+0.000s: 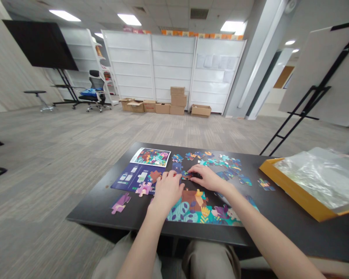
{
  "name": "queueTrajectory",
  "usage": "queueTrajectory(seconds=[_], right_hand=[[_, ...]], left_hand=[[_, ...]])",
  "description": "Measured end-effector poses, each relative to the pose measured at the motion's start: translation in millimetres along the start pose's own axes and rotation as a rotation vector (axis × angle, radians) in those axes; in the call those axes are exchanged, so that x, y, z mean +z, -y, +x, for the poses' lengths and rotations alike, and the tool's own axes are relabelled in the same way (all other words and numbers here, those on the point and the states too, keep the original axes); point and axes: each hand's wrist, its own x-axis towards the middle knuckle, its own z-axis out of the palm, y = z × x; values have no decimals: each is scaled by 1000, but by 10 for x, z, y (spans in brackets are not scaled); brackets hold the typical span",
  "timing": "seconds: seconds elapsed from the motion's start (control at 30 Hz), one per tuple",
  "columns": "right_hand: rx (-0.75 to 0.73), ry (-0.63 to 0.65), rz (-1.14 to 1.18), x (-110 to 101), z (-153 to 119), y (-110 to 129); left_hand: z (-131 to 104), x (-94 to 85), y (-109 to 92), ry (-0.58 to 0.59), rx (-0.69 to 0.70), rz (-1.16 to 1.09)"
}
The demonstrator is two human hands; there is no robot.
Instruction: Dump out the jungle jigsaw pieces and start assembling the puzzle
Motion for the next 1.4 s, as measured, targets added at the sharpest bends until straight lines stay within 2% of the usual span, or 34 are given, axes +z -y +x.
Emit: queueTrajectory(seconds=[0.4, 0.7, 1.4], right_hand=[[-8, 4, 10, -25, 1, 37], [-11, 28, 7, -3, -2, 41], [14, 52, -81, 6, -10, 85]], left_hand=[[32, -9, 24, 11, -40, -21], [9, 17, 42, -11, 18, -1], [-24, 31, -37, -16, 43, 90]])
